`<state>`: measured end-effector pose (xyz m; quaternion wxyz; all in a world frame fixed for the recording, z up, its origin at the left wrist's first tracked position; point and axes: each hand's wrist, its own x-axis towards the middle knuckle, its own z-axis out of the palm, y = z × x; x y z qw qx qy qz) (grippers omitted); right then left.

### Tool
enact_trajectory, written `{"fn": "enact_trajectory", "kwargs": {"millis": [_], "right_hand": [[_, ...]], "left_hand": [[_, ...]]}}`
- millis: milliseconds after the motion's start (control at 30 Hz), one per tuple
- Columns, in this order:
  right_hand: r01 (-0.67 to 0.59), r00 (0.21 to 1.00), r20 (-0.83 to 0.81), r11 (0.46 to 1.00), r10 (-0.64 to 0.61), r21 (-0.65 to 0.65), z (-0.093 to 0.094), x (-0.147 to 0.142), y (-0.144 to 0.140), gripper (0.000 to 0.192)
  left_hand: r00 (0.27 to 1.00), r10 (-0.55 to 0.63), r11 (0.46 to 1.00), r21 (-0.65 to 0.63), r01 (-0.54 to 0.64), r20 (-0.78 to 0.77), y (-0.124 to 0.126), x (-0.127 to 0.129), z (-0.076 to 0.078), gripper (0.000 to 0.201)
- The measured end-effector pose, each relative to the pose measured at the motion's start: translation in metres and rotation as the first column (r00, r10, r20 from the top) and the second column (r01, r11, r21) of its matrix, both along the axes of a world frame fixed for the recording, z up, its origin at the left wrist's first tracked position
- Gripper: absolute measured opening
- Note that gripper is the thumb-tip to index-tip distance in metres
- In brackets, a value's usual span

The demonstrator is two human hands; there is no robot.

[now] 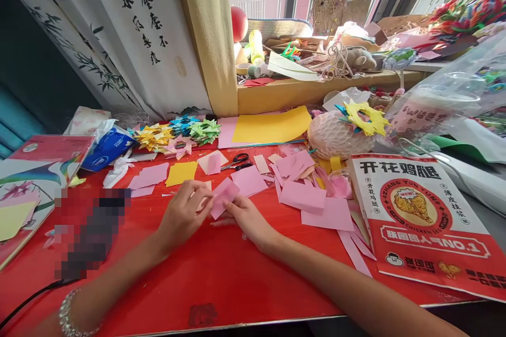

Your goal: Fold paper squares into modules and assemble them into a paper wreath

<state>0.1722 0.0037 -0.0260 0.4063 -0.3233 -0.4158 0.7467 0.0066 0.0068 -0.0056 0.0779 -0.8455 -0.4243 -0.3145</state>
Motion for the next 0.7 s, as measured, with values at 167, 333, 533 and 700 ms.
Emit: {"fn": "enact_trajectory", "kwargs": {"millis": [167, 333, 533, 700], "right_hand": [[-0.067, 0.991, -0.115, 0.998, 0.066, -0.005, 0.002, 0.002, 0.002, 0.014], [-0.145, 0.981, -0.131, 0.989, 0.140, -0.026, 0.007, 0.005, 0.002, 0.013], [-0.141, 0.988, 0.056, 0.989, 0.143, -0.044, 0.001, 0.004, 0.003, 0.035], [-0.204, 0.974, 0.103, 0.979, 0.201, 0.025, 0.010, 0.003, 0.002, 0.034]], "left_hand": [[0.968, -0.179, 0.967, 0.152, 0.206, -0.175, -0.002, -0.003, -0.002, 0.014], [0.947, -0.290, 0.947, 0.101, 0.304, -0.138, -0.004, -0.006, -0.001, 0.031], [0.950, -0.129, 0.925, -0.310, 0.219, 0.286, -0.012, -0.005, 0.004, 0.023], [0.852, 0.307, 0.775, -0.632, 0.035, 0.424, -0.009, -0.003, 0.015, 0.029]]}}
